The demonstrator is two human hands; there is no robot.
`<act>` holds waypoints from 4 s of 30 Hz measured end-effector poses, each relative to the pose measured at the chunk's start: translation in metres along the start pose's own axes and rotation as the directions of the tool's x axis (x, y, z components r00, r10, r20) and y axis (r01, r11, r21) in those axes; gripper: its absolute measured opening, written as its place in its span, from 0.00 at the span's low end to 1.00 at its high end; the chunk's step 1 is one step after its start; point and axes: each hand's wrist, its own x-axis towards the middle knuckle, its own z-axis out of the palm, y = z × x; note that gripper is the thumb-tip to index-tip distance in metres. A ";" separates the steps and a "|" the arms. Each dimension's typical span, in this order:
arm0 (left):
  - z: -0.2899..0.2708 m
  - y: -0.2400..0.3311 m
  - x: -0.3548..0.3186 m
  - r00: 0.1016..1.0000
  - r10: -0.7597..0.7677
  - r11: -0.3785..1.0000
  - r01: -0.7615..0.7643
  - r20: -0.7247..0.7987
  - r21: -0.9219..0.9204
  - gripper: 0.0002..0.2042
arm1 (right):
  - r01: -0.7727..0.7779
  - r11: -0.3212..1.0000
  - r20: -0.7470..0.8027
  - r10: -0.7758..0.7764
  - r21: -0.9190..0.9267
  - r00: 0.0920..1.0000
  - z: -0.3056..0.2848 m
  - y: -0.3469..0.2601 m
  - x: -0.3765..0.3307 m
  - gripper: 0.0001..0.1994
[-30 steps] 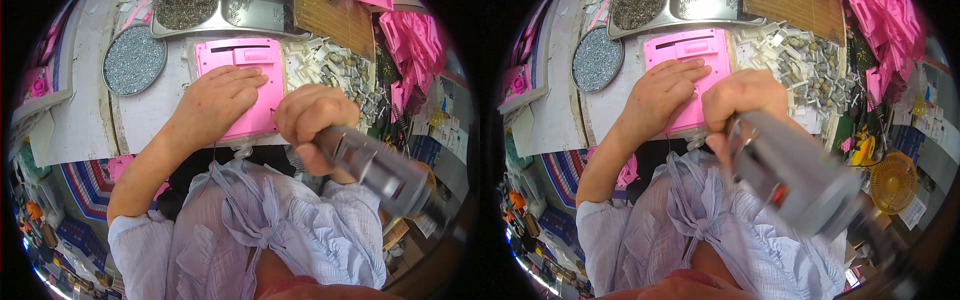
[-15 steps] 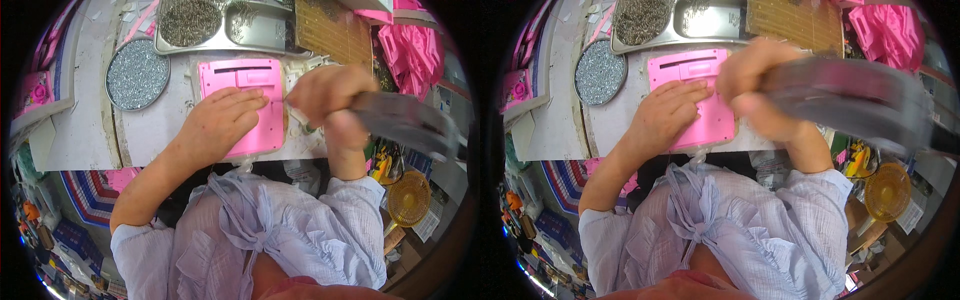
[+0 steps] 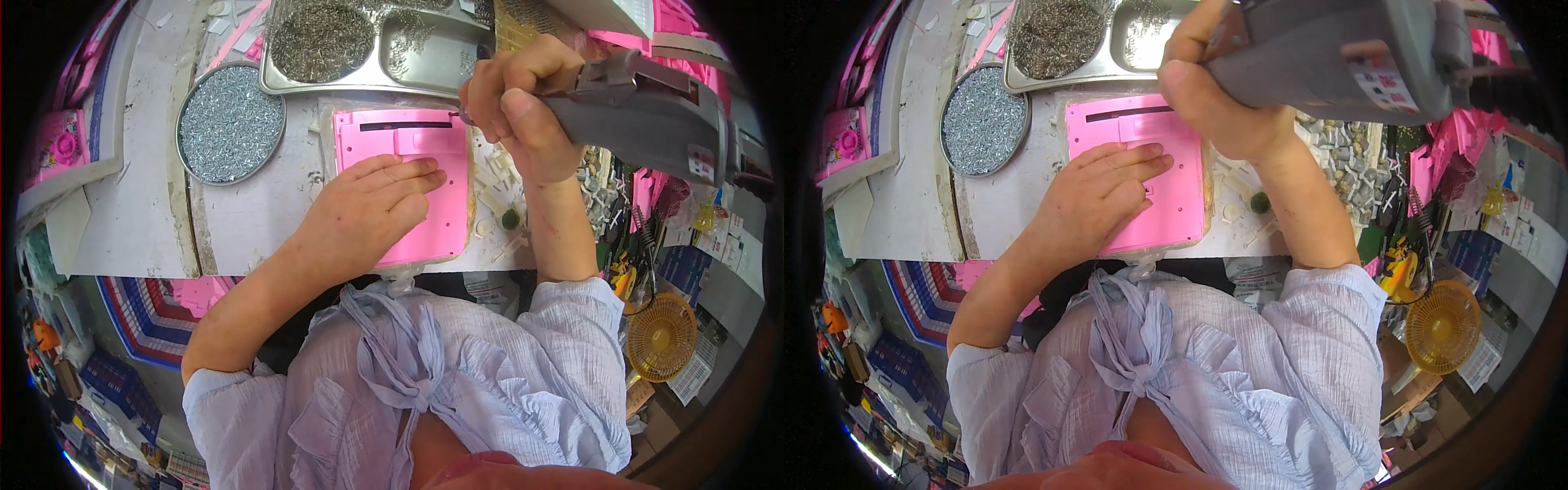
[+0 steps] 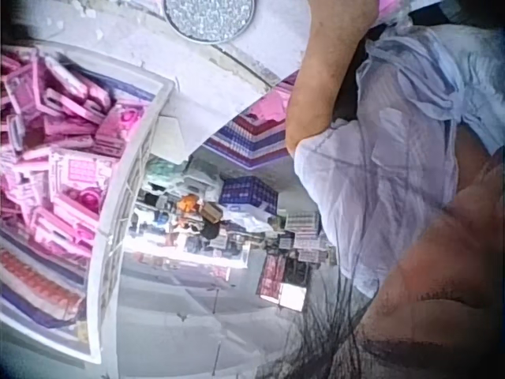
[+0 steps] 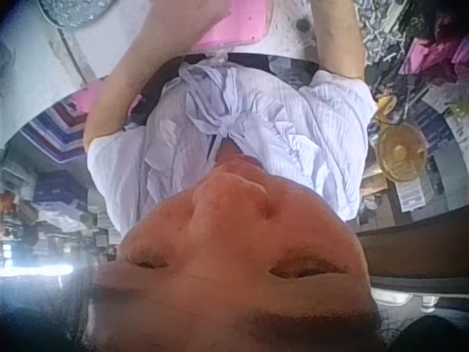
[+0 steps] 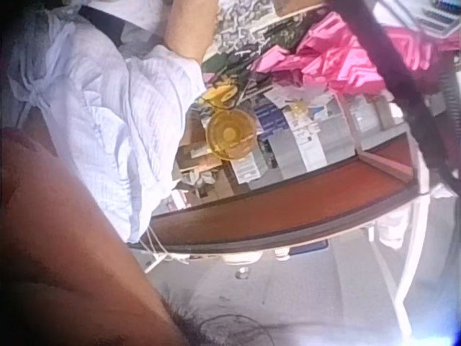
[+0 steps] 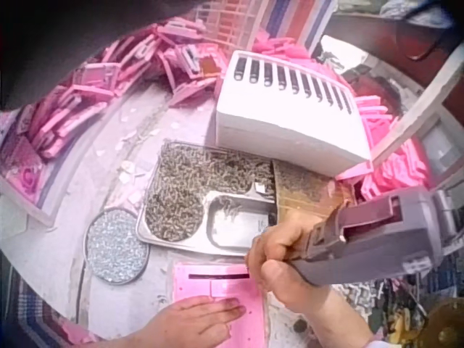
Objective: Assembling components into a pink plastic toy housing, soldering wires, and using a power screwdriver.
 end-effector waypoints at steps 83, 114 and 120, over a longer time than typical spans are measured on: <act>-0.033 0.008 -0.068 0.877 -0.254 0.939 0.325 -0.407 0.115 0.09 | -0.012 0.987 0.057 0.003 0.158 0.998 0.123 -0.027 0.011 0.13; -0.026 0.028 -0.080 0.919 -0.181 0.965 0.235 -0.350 0.117 0.11 | -0.020 0.988 0.146 -0.002 0.153 0.989 0.121 -0.054 -0.021 0.14; -0.014 0.039 -0.088 0.901 -0.142 0.962 0.223 -0.410 0.158 0.10 | -0.025 0.983 0.117 0.004 0.182 0.993 0.130 -0.052 -0.032 0.16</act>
